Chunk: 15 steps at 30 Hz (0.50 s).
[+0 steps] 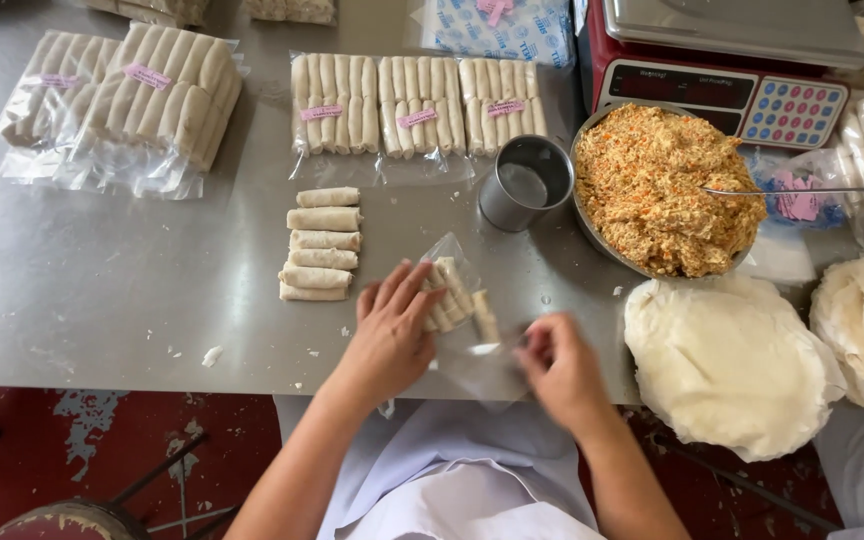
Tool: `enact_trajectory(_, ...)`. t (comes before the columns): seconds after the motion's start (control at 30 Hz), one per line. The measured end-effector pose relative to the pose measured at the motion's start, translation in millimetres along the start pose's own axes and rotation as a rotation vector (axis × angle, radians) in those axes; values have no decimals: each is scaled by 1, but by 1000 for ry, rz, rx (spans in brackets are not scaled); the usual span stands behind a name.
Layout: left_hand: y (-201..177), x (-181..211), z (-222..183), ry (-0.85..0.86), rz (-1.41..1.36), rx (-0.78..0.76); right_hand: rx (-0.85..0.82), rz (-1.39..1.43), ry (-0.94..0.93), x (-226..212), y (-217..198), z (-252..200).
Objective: Rolling spring rolls with wrappers and filling, and packaging finished spring rolls into plastic bags.
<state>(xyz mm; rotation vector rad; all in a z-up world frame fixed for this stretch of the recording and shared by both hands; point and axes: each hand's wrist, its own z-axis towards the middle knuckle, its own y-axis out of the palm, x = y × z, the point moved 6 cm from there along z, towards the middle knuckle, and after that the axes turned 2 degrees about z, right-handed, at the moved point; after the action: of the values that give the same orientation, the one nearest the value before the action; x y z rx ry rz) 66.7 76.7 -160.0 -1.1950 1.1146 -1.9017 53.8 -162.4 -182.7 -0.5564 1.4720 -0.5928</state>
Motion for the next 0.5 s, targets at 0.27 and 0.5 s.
enact_trajectory(0.27, 7, 91, -33, 50, 344, 85, -206, 201, -311, -34, 19, -43)
enact_trajectory(0.5, 15, 57, 0, -298, 425, 402, -296, 176, -482, -49, 29, -54)
